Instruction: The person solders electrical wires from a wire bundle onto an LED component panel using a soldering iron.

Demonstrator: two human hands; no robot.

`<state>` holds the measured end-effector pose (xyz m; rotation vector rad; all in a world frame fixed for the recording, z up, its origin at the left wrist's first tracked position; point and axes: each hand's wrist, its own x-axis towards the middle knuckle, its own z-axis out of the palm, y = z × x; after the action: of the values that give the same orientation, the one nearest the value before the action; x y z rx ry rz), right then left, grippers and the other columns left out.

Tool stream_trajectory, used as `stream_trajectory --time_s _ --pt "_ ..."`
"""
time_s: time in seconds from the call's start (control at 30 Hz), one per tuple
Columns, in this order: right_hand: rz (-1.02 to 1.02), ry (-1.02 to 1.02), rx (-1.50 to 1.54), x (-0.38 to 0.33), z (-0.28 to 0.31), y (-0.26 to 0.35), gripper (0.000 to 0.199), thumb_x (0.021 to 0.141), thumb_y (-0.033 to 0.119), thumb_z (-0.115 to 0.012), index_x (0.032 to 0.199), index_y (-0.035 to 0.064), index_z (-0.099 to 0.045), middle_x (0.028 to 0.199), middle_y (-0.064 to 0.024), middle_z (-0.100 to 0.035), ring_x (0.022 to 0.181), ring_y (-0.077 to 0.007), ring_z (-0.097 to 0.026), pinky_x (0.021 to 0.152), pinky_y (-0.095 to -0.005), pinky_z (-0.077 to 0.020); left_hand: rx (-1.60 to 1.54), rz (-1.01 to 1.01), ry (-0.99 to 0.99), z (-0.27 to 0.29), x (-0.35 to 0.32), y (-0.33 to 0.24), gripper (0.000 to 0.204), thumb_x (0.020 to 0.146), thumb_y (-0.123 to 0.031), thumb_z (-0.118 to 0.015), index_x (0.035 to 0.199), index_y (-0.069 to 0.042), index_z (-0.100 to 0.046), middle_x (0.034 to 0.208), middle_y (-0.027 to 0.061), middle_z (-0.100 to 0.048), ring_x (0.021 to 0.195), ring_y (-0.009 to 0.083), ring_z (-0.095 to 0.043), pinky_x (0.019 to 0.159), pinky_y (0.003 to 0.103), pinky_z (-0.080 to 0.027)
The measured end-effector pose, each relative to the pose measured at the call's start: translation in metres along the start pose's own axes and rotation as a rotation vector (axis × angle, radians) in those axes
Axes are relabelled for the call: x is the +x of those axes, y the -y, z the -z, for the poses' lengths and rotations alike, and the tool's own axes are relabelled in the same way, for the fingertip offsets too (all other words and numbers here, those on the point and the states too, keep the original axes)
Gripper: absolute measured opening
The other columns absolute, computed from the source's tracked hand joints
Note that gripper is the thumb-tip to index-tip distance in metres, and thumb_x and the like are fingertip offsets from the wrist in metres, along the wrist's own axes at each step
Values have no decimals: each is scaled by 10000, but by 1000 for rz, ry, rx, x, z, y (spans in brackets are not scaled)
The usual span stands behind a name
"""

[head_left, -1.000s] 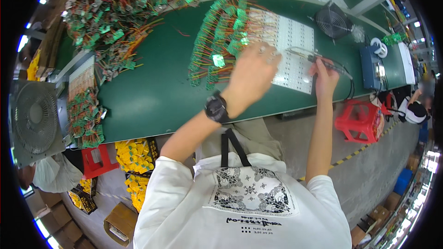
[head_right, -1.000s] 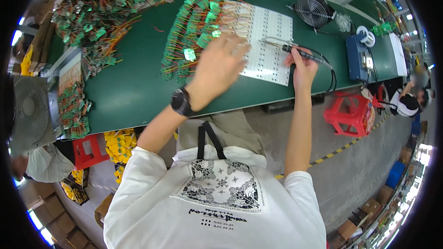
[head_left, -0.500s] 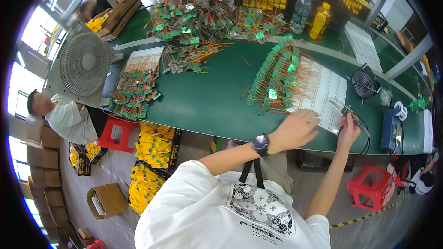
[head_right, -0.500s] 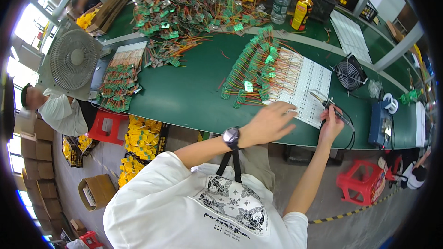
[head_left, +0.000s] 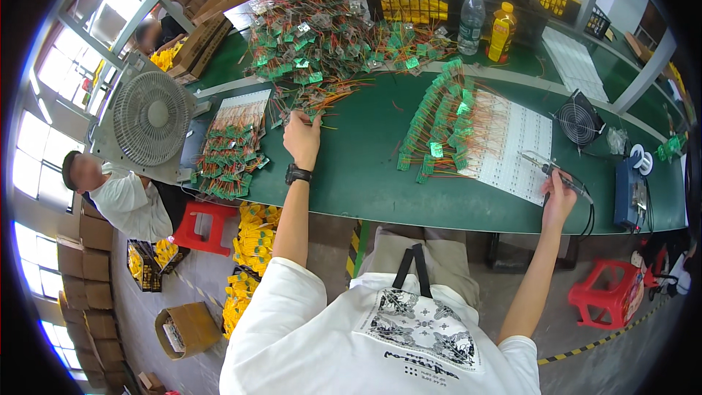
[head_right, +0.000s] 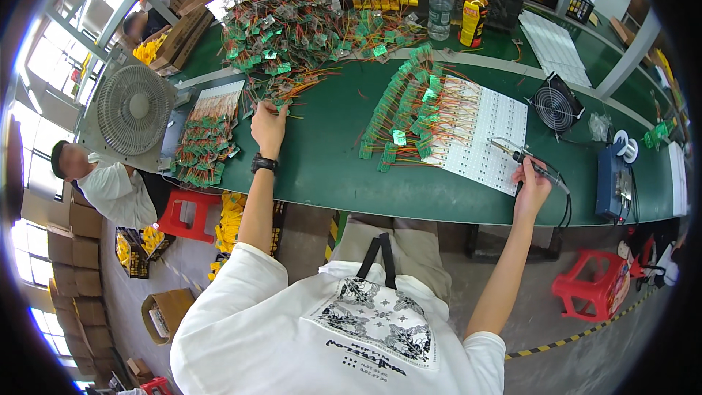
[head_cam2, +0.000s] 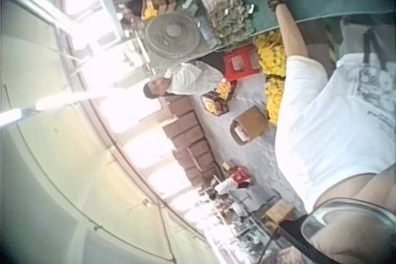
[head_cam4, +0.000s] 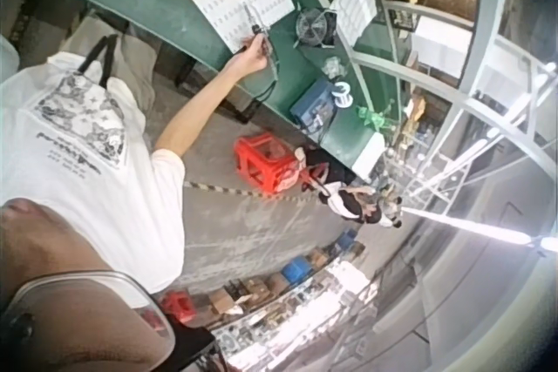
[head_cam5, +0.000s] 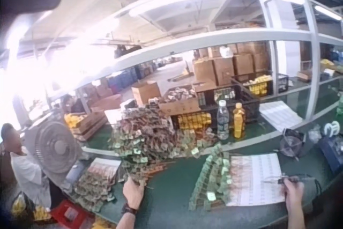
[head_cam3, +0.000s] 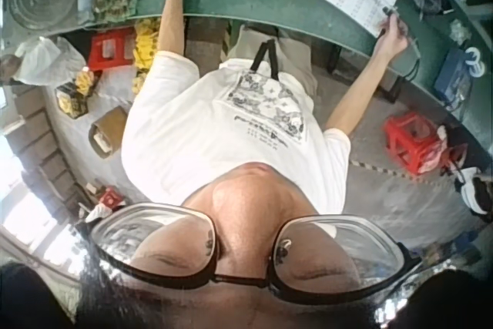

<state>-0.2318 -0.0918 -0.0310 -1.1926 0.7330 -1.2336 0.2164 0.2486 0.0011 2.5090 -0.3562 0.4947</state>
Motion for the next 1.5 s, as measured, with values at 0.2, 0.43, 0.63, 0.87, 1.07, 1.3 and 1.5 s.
stream_trajectory --time_s 0.2,0.43,0.63,0.87,1.07,1.3,1.5 --pt "-14 -12 -16 1 -6 1 190 903 92 -676 1027 -49 -645 705 -76 -637 550 -127 -568 513 -247 -426 -260 -10 98 24 -30 20 311 794 -221 -744 1041 -65 -637 816 84 -682 755 278 -678 697 393 -511" --pt "-13 -38 2 1 0 5 192 892 83 -686 1026 -49 -648 711 -88 -641 552 -141 -576 512 -247 -422 -348 11 471 70 -67 1 285 903 -239 -670 834 37 -654 687 118 -691 698 193 -719 613 305 -514" --pt "-37 -34 65 -1 -6 1 182 893 78 -677 1028 -38 -638 724 -80 -645 561 -138 -583 514 -243 -430 -689 -182 640 76 -91 -71 188 963 -89 -580 959 87 -644 843 99 -718 806 103 -680 719 220 -505" --pt "-24 -77 102 -1 -8 9 175 900 75 -663 1030 -37 -629 719 -86 -639 550 -157 -590 505 -253 -441 -853 -499 986 39 -130 -177 187 950 -130 -608 970 32 -699 742 97 -727 719 110 -698 645 220 -519" --pt "-54 -96 30 -1 -8 7 182 901 80 -664 1036 -37 -629 720 -91 -638 551 -154 -589 505 -251 -437 -1227 -751 878 -4 -141 -247 199 965 -73 -538 1080 65 -625 923 149 -727 792 213 -729 705 304 -554" --pt "-41 -90 7 0 -15 9 181 900 85 -663 1029 -38 -630 727 -90 -637 557 -147 -580 511 -250 -434 -610 -999 928 -27 -131 -246 149 921 -76 -560 1006 31 -620 855 178 -688 644 312 -661 599 382 -507" --pt "-30 -89 -10 3 -14 13 170 900 75 -658 1022 -40 -627 733 -88 -634 556 -150 -578 508 -245 -432 -533 -1141 635 -48 -147 -238 126 887 -123 -608 952 -21 -643 879 150 -658 688 334 -634 581 420 -500"
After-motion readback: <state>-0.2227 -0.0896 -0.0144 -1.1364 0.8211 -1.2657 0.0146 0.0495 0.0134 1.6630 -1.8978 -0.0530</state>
